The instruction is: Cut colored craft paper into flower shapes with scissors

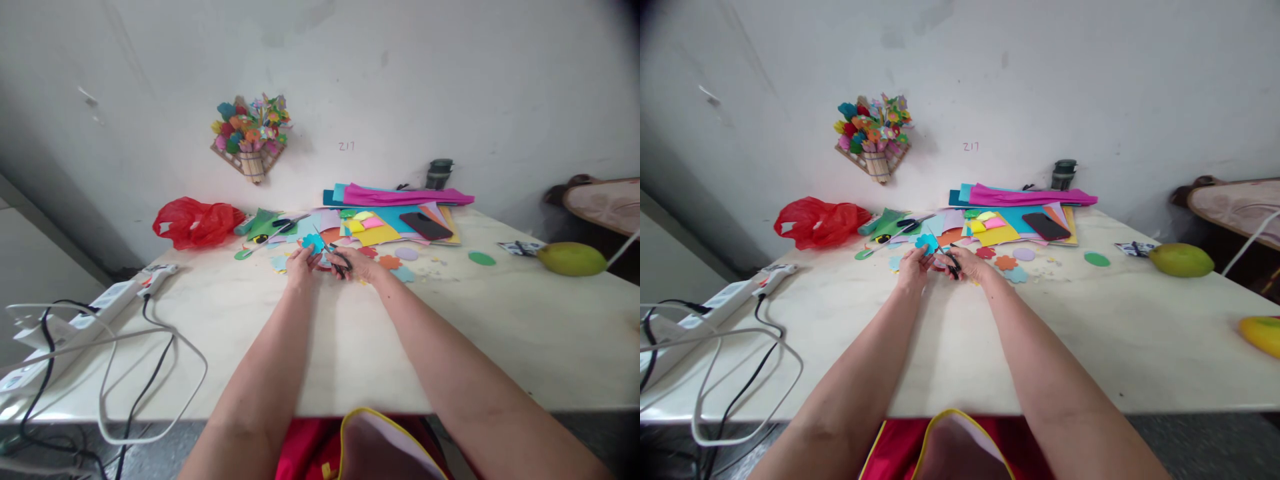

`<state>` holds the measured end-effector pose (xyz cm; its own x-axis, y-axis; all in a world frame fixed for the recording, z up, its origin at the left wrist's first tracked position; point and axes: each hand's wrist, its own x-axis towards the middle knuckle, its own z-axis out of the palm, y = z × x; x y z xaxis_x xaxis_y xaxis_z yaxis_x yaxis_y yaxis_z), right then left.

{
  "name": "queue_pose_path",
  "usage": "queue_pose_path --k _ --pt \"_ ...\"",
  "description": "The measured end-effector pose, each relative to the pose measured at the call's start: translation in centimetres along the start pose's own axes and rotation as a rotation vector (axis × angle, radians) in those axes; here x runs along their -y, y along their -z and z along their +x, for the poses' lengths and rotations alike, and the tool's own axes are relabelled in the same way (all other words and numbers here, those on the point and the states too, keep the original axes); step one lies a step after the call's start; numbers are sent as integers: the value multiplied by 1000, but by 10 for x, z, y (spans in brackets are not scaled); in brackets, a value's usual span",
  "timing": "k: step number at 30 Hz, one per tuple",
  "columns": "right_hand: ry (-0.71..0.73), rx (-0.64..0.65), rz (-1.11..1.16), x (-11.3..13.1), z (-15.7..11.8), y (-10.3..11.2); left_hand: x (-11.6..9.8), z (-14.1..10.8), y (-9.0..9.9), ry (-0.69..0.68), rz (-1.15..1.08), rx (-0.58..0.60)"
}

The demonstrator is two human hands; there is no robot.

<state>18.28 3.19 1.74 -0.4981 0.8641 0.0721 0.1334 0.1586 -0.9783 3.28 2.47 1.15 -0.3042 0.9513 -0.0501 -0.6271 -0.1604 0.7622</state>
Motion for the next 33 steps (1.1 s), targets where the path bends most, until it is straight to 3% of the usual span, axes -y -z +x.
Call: queue_pose_path --k 33 --pt "-16 -29 5 -4 4 -1 -2 -1 0 2 -27 12"
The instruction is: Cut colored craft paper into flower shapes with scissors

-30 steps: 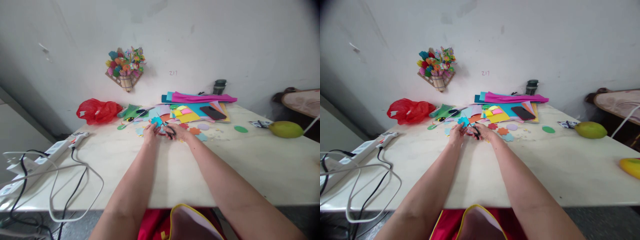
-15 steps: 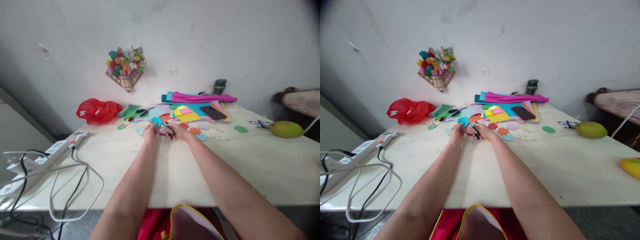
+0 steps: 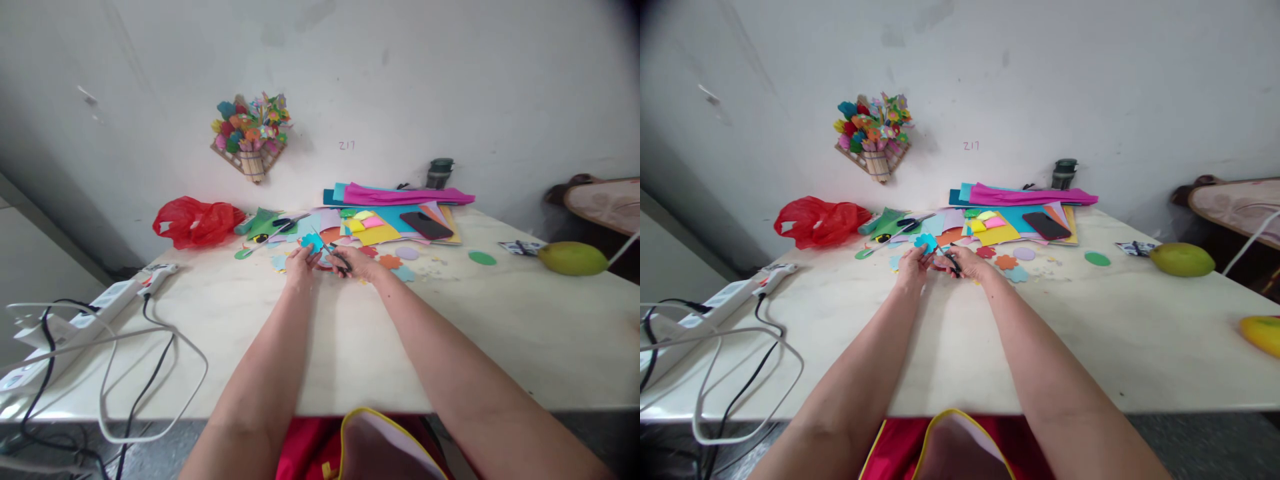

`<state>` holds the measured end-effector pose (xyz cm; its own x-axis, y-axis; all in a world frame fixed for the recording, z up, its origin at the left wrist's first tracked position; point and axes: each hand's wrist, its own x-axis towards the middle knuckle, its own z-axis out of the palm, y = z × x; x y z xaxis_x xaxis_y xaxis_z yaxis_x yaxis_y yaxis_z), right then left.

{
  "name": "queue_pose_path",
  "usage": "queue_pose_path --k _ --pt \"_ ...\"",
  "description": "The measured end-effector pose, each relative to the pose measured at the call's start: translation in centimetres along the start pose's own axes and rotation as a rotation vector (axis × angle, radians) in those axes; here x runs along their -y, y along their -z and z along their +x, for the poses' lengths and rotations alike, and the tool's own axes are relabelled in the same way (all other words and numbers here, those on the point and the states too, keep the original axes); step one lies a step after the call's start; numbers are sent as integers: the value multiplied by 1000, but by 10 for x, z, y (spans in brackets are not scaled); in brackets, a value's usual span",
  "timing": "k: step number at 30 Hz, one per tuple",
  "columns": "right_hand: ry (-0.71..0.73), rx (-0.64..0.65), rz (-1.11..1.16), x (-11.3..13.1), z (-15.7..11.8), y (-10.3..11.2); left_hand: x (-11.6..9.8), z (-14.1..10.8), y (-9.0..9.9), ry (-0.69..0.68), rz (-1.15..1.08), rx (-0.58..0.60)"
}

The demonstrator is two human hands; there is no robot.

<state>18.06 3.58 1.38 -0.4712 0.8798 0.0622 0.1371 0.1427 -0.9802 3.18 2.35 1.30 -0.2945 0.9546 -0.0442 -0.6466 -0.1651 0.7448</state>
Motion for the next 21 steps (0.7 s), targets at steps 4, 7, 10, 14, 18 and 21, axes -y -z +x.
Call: queue_pose_path --k 4,7,10,14,18,21 --pt "-22 6 9 4 -2 -1 -3 -2 -1 8 13 -4" --pt "-25 6 2 7 -5 -1 -4 -3 -1 16 22 2" --pt "-14 7 -1 9 -6 0 -5 -2 0 20 29 10" --pt "-11 8 -2 10 -8 0 -6 -1 0 26 40 10" --pt "-16 19 8 11 -9 0 -7 -1 1 41 58 14" --pt "-29 27 10 13 -9 1 -7 -1 1 43 62 12"
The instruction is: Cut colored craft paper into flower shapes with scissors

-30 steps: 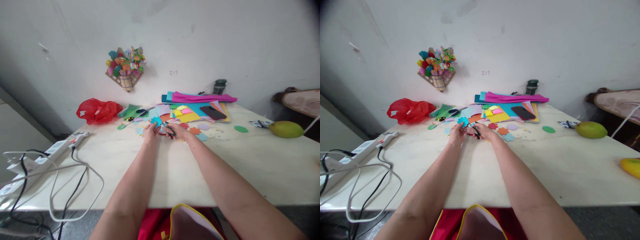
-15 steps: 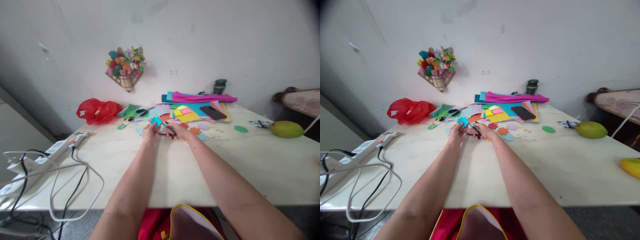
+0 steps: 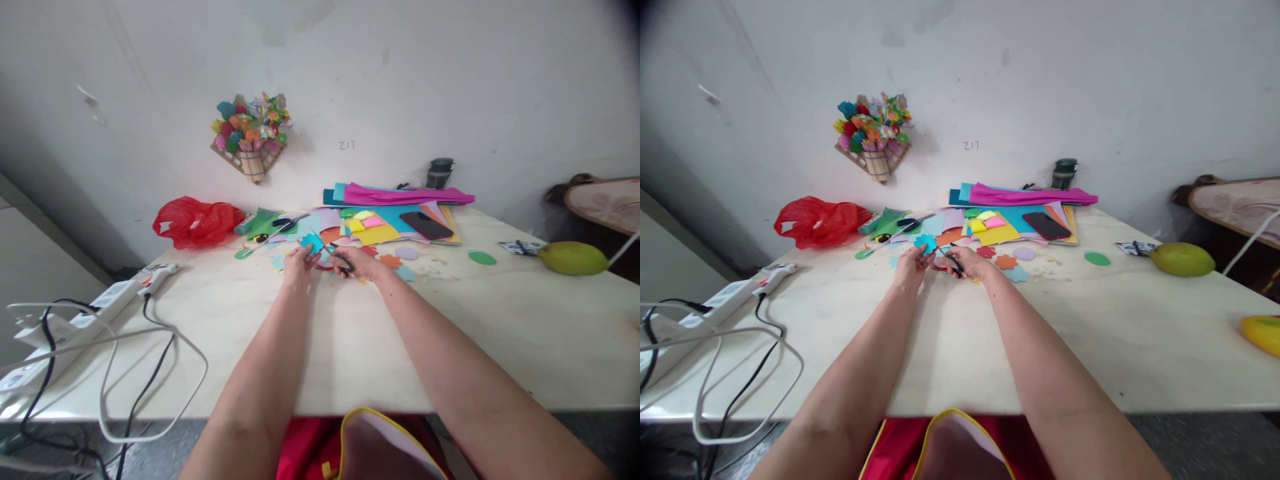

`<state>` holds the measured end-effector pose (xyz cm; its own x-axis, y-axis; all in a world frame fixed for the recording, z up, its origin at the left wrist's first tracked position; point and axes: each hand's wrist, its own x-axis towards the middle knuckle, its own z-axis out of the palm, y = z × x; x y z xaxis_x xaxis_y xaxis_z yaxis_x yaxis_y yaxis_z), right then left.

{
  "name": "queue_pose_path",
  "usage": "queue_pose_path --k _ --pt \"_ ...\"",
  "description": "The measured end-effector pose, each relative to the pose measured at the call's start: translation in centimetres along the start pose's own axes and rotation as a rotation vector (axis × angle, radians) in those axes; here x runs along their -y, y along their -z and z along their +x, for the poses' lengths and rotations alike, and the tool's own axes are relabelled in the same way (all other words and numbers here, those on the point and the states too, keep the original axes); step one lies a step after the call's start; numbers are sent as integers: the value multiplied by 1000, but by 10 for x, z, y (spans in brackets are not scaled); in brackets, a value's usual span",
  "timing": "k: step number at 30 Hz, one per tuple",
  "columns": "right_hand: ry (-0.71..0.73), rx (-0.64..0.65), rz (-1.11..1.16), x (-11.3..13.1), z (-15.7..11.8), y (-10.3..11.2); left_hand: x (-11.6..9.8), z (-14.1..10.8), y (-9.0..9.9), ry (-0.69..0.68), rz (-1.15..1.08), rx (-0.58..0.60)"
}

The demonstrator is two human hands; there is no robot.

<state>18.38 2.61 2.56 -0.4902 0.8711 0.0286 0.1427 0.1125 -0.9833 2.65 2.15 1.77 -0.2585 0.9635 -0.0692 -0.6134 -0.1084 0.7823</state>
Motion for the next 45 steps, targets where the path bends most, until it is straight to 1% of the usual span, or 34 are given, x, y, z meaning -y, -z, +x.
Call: queue_pose_path --k 11,16,20,25,29,33,40,45 --pt "-10 15 -21 1 -2 2 1 4 3 13 -1 1" --pt "-35 1 -32 3 -3 2 1 6 3 8 -2 22" --pt "-71 -17 -3 5 -3 1 1 5 3 15 4 10" --pt "-73 -43 -34 4 -2 1 1 5 3 20 29 -6" --pt "-86 -39 -27 3 -1 2 0 5 3 22 24 -3" --pt "-62 -44 -15 3 -2 0 1 6 4 24 28 9" --pt "11 -82 20 -4 5 -1 7 7 1 18 -29 -32" --pt "5 -72 81 -8 8 0 10 6 -2 39 -81 -40"
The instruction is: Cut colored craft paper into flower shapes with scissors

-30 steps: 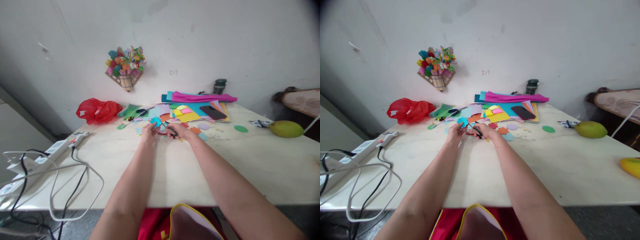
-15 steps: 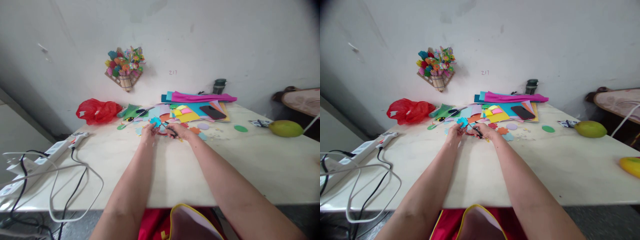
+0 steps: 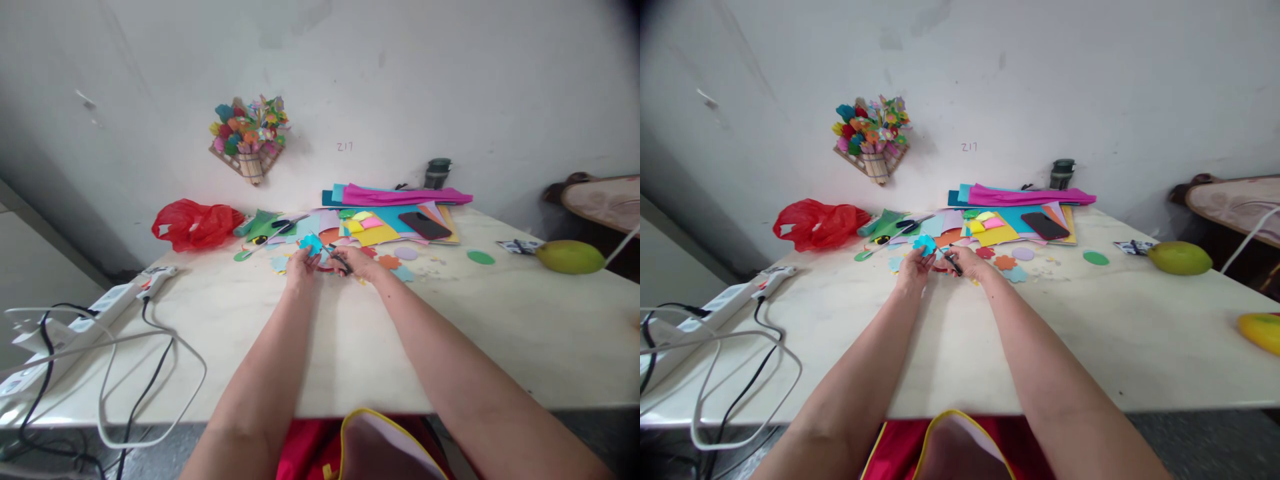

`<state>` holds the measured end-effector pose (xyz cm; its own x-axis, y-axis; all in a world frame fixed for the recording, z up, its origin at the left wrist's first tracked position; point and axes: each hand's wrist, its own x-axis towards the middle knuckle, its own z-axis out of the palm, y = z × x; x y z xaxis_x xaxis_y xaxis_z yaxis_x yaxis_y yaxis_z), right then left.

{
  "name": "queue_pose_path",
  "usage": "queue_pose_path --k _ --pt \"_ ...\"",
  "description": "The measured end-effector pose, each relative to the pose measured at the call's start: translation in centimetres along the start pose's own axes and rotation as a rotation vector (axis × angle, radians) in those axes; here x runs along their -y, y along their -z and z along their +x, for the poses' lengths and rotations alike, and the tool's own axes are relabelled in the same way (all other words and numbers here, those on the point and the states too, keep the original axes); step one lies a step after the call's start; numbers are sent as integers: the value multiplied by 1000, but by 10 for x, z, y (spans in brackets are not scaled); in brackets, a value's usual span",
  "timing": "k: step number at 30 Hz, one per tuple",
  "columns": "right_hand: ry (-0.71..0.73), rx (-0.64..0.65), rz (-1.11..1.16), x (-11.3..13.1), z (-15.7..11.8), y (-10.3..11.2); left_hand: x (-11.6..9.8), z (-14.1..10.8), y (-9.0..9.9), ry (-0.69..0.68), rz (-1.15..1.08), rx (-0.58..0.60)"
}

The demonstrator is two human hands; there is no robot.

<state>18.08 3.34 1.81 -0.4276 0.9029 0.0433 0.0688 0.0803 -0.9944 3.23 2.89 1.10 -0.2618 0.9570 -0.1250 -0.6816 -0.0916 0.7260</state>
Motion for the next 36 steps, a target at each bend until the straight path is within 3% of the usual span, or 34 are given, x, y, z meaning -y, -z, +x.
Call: queue_pose_path --k 7,22,29,36 --pt "-41 2 -23 3 -3 1 1 1 1 5 -31 -7" --pt "43 3 15 12 -11 -1 1 -14 -13 85 -115 -25" --pt "53 -14 119 6 -5 -5 13 -15 -14 11 -118 -44" --pt "102 -1 149 0 1 -10 19 -17 -12 -35 -36 49"
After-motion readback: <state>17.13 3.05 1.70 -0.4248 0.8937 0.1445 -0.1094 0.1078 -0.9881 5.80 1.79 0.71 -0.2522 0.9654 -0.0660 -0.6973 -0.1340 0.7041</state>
